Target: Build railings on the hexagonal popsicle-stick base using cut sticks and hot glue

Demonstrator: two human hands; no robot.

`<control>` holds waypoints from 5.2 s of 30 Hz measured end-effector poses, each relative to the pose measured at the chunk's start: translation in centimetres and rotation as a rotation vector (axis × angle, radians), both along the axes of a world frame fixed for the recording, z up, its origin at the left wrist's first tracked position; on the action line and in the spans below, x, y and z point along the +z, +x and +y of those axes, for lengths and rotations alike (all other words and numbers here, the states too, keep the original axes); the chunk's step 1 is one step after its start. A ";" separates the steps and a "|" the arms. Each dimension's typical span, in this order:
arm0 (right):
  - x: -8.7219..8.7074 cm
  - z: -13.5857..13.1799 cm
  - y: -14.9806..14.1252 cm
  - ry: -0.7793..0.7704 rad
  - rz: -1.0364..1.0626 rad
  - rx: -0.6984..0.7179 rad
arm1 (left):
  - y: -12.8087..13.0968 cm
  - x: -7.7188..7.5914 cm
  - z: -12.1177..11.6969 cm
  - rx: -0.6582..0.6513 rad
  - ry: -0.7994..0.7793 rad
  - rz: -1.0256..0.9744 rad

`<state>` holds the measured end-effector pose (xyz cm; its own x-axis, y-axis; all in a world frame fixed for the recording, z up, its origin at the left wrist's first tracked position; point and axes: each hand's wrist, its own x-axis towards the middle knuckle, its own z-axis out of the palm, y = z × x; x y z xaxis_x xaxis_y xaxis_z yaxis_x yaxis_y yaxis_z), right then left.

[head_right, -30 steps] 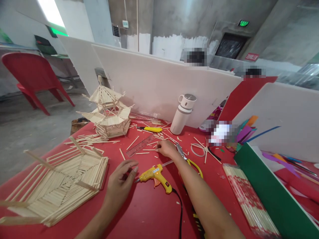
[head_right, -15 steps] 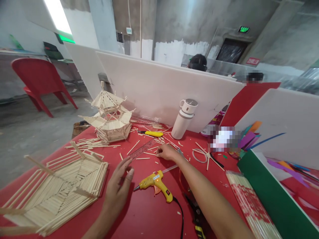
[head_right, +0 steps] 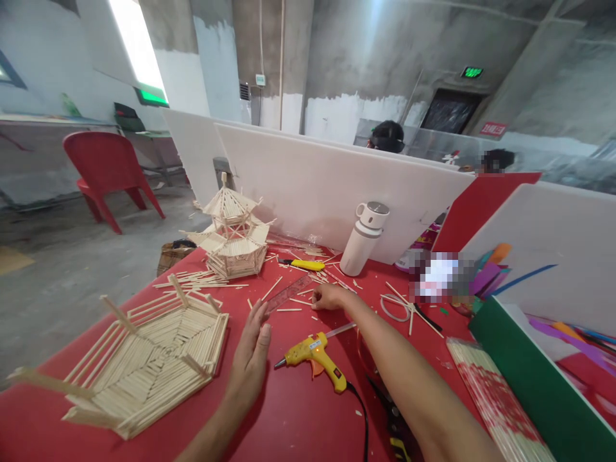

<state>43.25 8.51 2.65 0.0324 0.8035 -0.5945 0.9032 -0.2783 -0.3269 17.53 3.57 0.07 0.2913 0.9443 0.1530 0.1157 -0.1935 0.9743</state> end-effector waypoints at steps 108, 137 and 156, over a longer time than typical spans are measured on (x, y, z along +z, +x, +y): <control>-1.1 -16.4 -22.8 1.308 0.175 -0.144 | -8.9 1.7 -6.9 -0.007 -0.794 -0.583; 0.7 -21.4 -17.2 1.144 0.587 -0.684 | -3.2 3.9 -7.9 -0.283 -0.892 -0.412; 0.1 -22.9 -15.8 1.153 0.335 -0.629 | -3.7 2.9 -7.6 -0.216 -0.831 -0.442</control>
<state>27.49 -14.40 2.76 0.5634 0.7485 0.3497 0.5575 -0.0321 -0.8296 13.86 -4.02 2.98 0.5480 0.7333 -0.4023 -0.2512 0.6031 0.7571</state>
